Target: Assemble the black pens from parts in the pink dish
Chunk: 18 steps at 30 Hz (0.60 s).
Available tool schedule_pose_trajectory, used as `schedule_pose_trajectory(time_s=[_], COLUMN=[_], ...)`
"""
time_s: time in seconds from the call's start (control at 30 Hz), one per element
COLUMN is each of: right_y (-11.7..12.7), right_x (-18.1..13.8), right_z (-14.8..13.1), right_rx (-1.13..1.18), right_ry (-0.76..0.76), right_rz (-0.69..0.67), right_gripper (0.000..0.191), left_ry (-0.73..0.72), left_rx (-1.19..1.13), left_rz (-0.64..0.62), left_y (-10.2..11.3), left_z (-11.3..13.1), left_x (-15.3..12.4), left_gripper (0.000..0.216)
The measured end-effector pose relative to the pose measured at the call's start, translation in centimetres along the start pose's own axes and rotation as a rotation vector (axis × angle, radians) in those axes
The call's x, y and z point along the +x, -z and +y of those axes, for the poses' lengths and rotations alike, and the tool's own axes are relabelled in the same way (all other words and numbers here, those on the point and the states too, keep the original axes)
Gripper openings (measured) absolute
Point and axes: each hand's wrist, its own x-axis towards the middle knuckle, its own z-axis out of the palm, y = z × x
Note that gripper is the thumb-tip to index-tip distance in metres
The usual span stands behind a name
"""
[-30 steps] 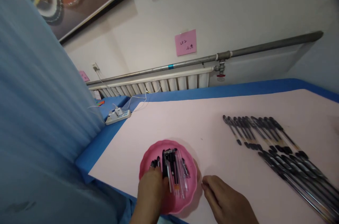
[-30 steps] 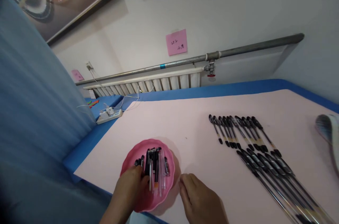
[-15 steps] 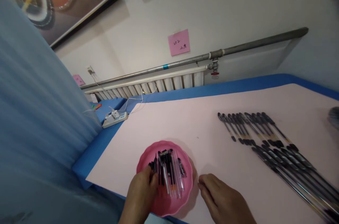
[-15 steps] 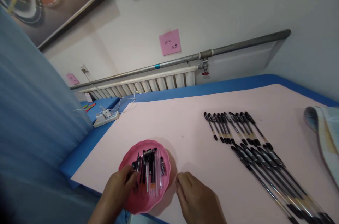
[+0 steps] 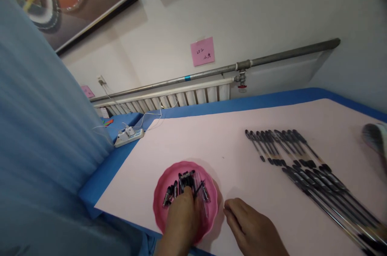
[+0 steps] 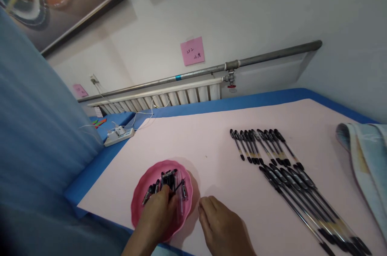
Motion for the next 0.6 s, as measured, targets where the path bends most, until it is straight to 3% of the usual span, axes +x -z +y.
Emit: schedule_pose_trajectory(time_s=[0.37,0.6], right_y=[0.4,2.1], right_x=[0.0,0.6], right_z=[-0.1,-1.5], right_rx=[0.043,0.485], right_ry=[-0.032,-0.179], right_rz=[-0.029,-0.036], right_gripper=[0.021,0.019], left_ry=[-0.017,-0.216], left_rx=[-0.086,-0.575], left_rz=[0.017,-0.069], left_y=[0.0,-0.5], left_z=[-1.3,-2.1], left_x=[0.9,-1.7], left_gripper=[0.014,0.027])
